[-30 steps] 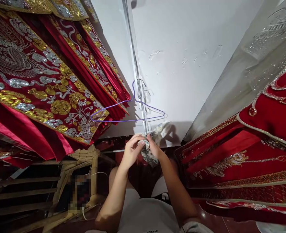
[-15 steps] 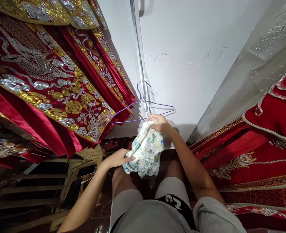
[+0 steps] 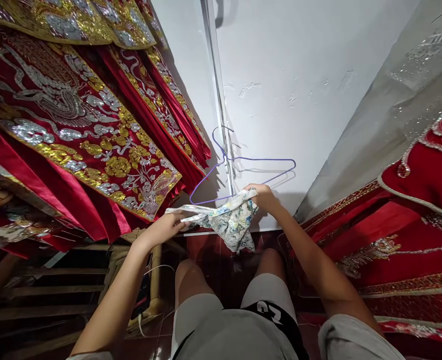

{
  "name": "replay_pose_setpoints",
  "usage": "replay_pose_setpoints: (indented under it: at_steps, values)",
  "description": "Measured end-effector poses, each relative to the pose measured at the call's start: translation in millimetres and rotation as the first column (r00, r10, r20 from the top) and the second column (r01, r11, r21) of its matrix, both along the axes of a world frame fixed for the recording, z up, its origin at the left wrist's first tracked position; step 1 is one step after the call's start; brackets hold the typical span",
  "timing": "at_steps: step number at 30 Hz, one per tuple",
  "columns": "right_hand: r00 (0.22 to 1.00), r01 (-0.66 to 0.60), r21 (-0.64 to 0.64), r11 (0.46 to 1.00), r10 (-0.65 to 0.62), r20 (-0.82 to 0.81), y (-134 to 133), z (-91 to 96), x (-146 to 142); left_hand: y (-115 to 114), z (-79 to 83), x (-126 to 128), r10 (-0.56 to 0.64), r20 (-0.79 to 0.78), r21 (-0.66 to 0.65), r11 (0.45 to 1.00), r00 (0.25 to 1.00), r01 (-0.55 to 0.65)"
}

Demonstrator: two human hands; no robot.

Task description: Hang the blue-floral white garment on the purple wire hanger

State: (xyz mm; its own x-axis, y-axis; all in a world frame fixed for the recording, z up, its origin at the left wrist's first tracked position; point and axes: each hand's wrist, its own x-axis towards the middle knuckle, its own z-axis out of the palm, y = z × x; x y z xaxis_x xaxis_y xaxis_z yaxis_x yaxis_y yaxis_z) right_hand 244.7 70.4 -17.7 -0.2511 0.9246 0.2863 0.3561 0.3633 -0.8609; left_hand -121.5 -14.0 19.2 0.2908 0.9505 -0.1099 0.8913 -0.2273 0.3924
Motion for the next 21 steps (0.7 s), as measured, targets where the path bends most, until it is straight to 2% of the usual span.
replay_pose_setpoints:
  at_steps: [5, 8, 10, 13, 14, 16, 19, 21]
  values:
    - [0.999, -0.042, 0.057, 0.997, 0.042, 0.01, -23, 8.3, 10, 26, 20.4, 18, -0.171, 0.061, 0.123, 0.979, 0.983, 0.162]
    - [0.997, -0.071, 0.05, 0.996, 0.07, 0.028, -35, 16.4, 0, 35, 36.9, 34, -0.31, 0.15, 0.281, 0.924, 0.939, 0.26]
    - [0.994, -0.104, 0.028, 0.994, 0.104, 0.02, -43, 22.8, -10, 39, 45.4, 43, -0.323, 0.234, 0.368, 0.902, 0.917, 0.224]
    - [0.992, -0.126, 0.007, 0.992, 0.126, -0.01, -53, 31.9, -16, 42, 49.9, 48, -0.272, 0.363, 0.391, 0.913, 0.891, 0.119]
    - [0.996, -0.092, 0.017, 0.996, 0.093, -0.013, -55, 34.4, -14, 42, 49.6, 47, -0.267, 0.394, 0.379, 0.919, 0.88, 0.109]
    - [0.996, 0.067, 0.059, 0.996, -0.064, -0.055, -55, 38.6, -4, 42, 48.5, 42, -0.267, 0.421, 0.36, 0.926, 0.867, 0.111]
    - [0.918, 0.356, 0.076, 0.931, -0.333, -0.218, -45, 44.7, 21, 42, 50.0, 34, -0.242, 0.404, 0.382, 0.921, 0.882, 0.078]
    - [0.876, 0.429, 0.033, 0.903, -0.406, -0.259, -34, 51.7, 38, 44, 53.5, 30, -0.229, 0.374, 0.401, 0.914, 0.899, 0.066]
